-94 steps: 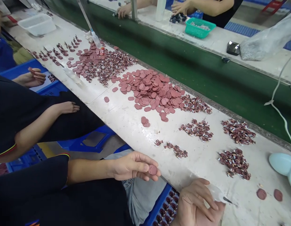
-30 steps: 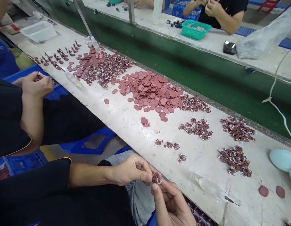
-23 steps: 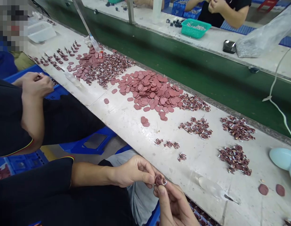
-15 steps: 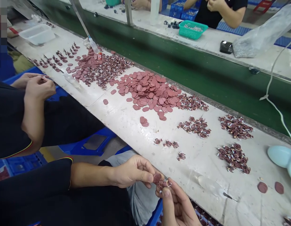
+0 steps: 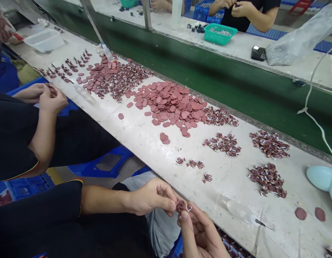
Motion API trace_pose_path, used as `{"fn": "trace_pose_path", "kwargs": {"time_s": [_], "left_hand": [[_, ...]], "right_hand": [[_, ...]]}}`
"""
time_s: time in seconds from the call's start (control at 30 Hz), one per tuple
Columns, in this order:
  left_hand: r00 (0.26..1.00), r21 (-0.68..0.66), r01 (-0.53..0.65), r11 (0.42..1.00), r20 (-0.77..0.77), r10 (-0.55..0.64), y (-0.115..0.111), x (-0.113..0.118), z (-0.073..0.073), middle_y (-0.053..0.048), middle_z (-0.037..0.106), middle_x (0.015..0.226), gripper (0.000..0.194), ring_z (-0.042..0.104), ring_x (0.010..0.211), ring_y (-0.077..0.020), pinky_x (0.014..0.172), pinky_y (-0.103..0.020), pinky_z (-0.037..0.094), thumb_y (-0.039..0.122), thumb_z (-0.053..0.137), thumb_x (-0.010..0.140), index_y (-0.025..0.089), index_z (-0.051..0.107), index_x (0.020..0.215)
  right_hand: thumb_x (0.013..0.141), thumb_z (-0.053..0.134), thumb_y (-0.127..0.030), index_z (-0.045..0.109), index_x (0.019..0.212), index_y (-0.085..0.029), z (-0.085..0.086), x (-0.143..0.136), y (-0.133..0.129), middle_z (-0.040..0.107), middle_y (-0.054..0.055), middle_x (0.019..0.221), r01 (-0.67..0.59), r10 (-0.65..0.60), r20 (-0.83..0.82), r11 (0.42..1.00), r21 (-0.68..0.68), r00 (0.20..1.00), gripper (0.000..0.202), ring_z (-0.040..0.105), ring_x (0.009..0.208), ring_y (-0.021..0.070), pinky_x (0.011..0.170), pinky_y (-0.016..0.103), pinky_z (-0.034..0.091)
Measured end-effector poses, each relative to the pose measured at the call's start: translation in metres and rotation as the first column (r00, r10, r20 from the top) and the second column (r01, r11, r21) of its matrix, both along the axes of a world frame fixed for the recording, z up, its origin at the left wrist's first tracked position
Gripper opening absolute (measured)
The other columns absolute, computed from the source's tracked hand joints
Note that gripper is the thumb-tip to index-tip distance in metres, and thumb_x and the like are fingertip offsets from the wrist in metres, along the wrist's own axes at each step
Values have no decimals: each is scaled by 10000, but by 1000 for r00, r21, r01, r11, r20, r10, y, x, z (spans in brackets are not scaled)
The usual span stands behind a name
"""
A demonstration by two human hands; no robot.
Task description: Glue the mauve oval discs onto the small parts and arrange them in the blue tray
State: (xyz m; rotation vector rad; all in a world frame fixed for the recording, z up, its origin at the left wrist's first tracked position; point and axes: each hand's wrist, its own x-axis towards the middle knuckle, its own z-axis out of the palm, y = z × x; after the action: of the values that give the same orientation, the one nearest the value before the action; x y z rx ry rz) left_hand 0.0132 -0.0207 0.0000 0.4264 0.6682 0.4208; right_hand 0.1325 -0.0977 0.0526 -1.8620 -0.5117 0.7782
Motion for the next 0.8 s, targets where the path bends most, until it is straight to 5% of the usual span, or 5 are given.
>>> {"fn": "trace_pose_path", "kwargs": {"time_s": [0.17,0.6,0.8], "left_hand": [[999,5,-41,999,29,41,-1,1,-4,-144,762,1011,386,711,828,-139,678,-207,567,308,959,559,55,765,777],[998,35,-64,997,-18,65,-1,5,-9,-151,768,1030,351,721,804,-136,646,-198,568,399,956,561,135,798,729],[997,108,-73,992,30,70,3,6,-15,-145,762,1021,368,705,785,-125,667,-214,562,363,952,588,89,774,758]], "right_hand": [[614,859,-439,759,961,-190,-8,9,-1,772,52,778,-72,71,23,996,46,997,439,711,634,142,636,194,620],[657,830,-465,744,960,-209,0,2,4,776,33,830,-37,35,50,999,36,998,405,726,695,126,698,171,610],[585,875,-441,742,961,-171,-19,8,7,788,74,841,1,1,-63,1000,27,998,481,738,679,164,675,208,633]]}}
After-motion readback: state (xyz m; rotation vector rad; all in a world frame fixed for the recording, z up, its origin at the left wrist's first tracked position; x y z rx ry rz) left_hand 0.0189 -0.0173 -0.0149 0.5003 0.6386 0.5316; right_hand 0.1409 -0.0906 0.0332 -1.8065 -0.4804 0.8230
